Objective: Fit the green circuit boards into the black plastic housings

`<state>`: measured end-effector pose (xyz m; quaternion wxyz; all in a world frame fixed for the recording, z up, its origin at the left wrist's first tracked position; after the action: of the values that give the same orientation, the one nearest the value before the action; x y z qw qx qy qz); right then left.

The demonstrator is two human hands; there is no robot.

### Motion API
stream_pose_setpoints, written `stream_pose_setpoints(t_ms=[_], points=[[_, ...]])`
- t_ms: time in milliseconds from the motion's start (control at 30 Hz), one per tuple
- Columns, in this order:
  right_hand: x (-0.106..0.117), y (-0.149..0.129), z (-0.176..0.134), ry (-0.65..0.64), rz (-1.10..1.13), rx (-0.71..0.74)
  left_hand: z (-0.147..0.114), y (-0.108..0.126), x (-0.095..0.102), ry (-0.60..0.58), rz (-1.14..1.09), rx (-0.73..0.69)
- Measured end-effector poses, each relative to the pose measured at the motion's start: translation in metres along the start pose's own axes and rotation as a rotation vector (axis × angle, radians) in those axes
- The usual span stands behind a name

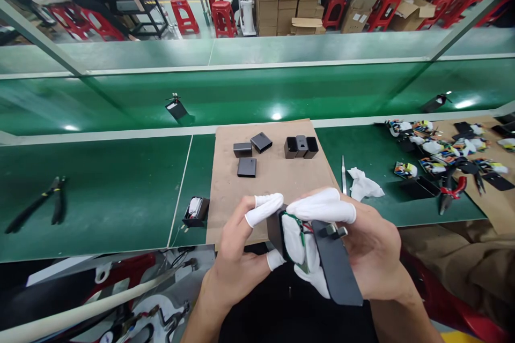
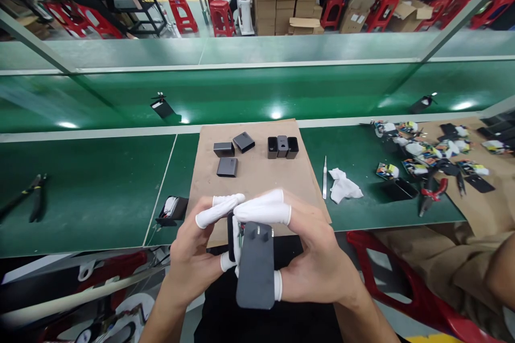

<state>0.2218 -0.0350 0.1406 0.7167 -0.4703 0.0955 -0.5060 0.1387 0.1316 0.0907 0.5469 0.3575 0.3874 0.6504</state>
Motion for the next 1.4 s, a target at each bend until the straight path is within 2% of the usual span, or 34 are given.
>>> stream_pose_setpoints(t_ms=[367,900,1267,1400], points=[[0.000,0.002,-0.001,-0.063,-0.015,-0.006,0.000,-0.004,0.000,0.003,-0.021,0.026],[-0.003,0.005,-0.002,-0.052,-0.055,0.001,-0.003,-0.011,0.000,0.001,-0.041,0.063],[-0.006,0.008,0.003,-0.154,-0.087,-0.090,-0.004,-0.019,-0.002,0.004,-0.084,0.086],[-0.004,0.007,0.009,-0.170,-0.150,-0.073,-0.002,-0.022,-0.005,0.023,-0.149,0.101]])
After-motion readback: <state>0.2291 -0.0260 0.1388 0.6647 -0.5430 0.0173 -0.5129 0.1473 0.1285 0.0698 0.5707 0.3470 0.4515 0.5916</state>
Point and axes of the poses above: each hand's wrist, its own z-axis towards the middle knuckle, its own x-axis out of the back of the hand, y = z × x, the point moved 7 cm from there along z, towards the middle knuckle, and after that the axes turned 13 degrees about -z, right-handed, at the moved point
